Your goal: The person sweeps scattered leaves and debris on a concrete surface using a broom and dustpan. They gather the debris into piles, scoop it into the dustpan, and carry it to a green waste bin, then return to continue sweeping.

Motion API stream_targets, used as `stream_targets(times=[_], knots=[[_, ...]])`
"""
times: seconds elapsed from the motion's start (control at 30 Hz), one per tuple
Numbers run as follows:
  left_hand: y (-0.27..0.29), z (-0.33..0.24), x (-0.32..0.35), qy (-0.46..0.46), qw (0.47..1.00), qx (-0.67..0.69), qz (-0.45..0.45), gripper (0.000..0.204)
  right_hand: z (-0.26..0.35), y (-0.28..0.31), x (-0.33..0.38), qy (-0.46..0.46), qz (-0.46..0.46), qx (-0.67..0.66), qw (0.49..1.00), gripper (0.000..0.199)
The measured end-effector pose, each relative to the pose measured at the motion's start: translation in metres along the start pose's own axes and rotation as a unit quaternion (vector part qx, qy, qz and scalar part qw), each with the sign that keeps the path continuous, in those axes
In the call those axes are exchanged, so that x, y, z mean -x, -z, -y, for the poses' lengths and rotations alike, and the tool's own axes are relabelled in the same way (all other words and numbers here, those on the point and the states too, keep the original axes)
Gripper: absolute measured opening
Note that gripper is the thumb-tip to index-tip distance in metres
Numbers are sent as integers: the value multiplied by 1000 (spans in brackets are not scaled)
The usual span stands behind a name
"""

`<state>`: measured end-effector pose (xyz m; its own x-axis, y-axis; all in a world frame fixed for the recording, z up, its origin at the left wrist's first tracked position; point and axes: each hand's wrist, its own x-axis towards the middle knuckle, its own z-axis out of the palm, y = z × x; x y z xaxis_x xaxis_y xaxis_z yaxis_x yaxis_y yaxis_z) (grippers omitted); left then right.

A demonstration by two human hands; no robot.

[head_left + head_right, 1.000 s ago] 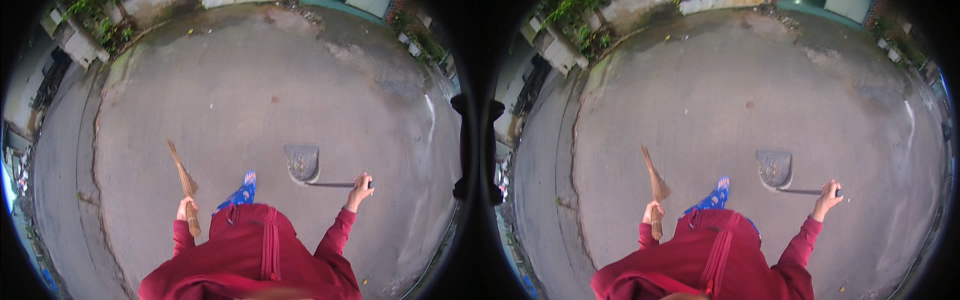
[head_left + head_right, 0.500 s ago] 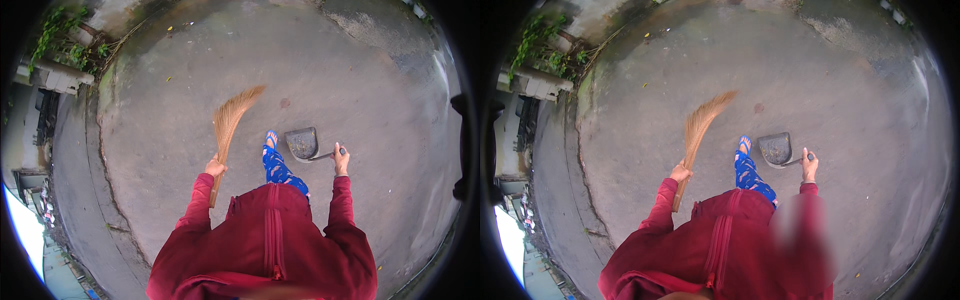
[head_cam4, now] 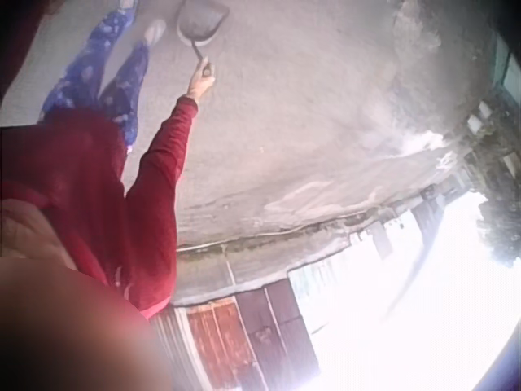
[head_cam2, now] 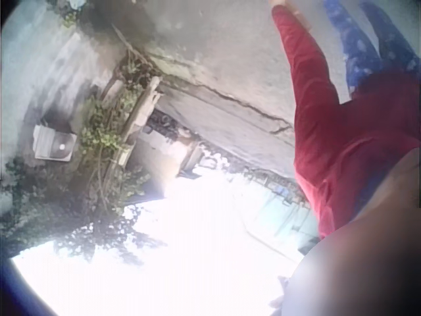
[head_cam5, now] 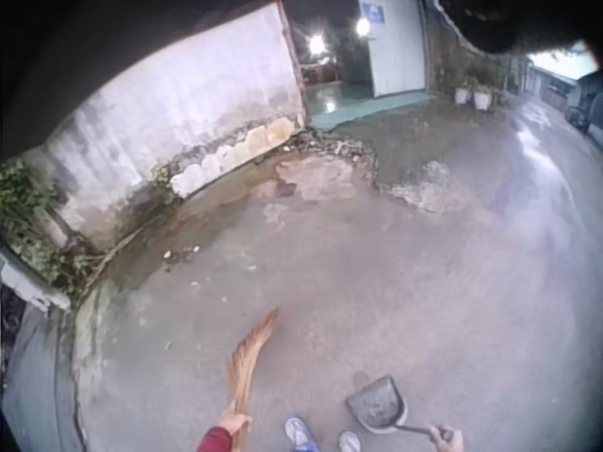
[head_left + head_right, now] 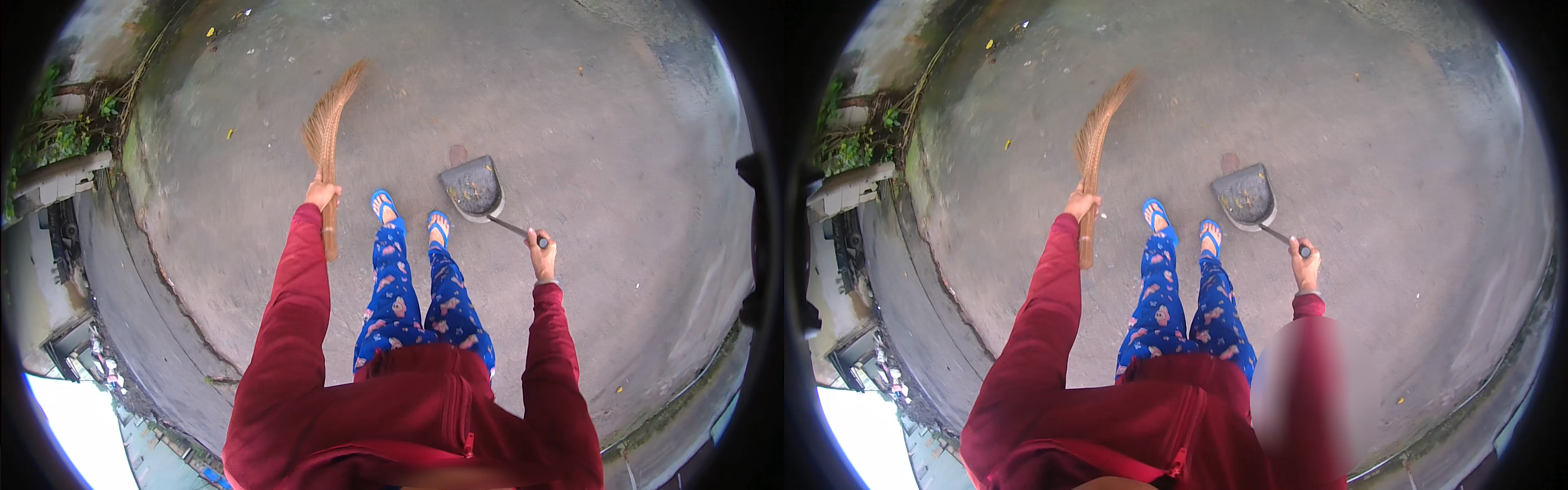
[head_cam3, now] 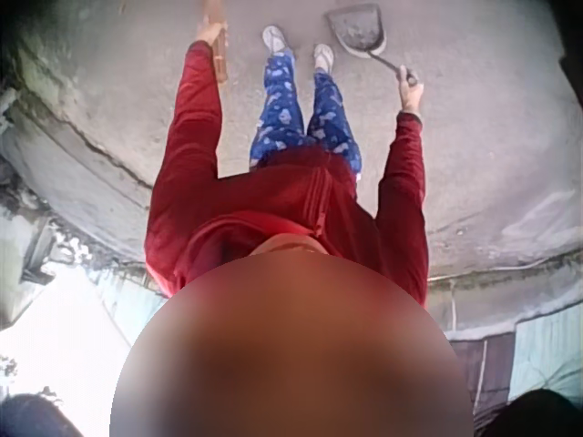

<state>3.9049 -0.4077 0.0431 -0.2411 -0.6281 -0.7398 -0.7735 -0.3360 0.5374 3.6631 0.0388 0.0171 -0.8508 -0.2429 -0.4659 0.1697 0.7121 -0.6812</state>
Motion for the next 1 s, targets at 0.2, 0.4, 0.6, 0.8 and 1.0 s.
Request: stream_targets(times=[0.2,0.4,0.6,0.8,1.0], knots=[[-54,-9,-94,26,995,-79,60,75,1,-6,-10,25,11,-48,999,34],[-77,58,10,-44,916,-370,144,87,-8,-10,0,-34,14,-52,998,35],[-26,18,82,54,903,-215,368,87,1,-15,1,-50,-2,-18,999,36],[-11,8,81,80,936,-157,306,87,4,-13,-7,50,-4,58,997,38],[-67,46,52,100,903,-228,349,76,21,-24,0,-43,30,-213,976,23]])
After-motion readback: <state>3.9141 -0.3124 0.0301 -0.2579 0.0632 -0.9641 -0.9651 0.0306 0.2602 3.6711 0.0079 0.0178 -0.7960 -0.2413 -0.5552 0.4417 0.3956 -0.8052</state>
